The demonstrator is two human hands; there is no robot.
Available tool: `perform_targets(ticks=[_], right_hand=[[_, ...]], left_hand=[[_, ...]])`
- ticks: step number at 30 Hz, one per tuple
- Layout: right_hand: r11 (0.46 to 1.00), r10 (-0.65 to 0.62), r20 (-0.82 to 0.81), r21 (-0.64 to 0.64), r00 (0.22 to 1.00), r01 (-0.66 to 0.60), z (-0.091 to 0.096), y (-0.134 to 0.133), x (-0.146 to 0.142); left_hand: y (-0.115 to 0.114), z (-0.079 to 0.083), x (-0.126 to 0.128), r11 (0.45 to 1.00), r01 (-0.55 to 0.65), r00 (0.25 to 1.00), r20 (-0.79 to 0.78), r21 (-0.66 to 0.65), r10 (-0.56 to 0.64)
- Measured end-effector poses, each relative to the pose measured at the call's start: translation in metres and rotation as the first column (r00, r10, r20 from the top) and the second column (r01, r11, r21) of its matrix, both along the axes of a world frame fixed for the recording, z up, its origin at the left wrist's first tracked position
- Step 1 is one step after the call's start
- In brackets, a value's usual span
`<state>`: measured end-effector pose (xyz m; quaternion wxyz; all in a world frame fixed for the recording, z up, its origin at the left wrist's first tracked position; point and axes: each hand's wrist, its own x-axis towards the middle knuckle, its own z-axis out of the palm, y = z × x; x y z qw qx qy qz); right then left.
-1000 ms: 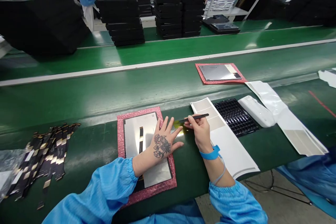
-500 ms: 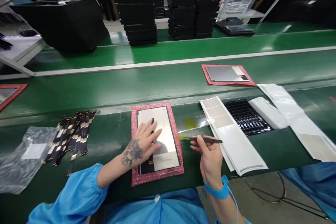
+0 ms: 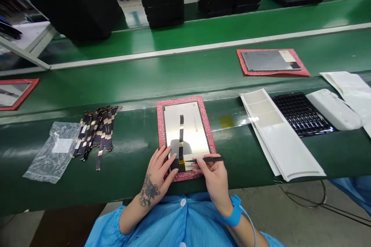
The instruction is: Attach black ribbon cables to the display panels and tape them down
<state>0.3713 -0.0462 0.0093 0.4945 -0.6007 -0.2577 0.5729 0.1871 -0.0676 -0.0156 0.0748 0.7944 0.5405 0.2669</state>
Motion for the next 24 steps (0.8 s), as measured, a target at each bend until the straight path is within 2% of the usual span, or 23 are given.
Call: perform_targets(ticks=[16, 24], right_hand=[[0.999, -0.032, 0.029, -0.037, 0.999, 0.033, 0.001, -0.0034, -0.0077], [0.997, -0.041, 0.016, -0.068, 0.999, 0.042, 0.0076, -0.0011, -0.0095]], left_hand=[[-0.0009, 0.0044, -0.0023, 0.998, 0.019, 1.0, 0.004, -0.054, -0.019], [-0.0009, 0.0023, -0.0027, 0.999, 0.025, 0.999, 0.032, -0.04, -0.024]])
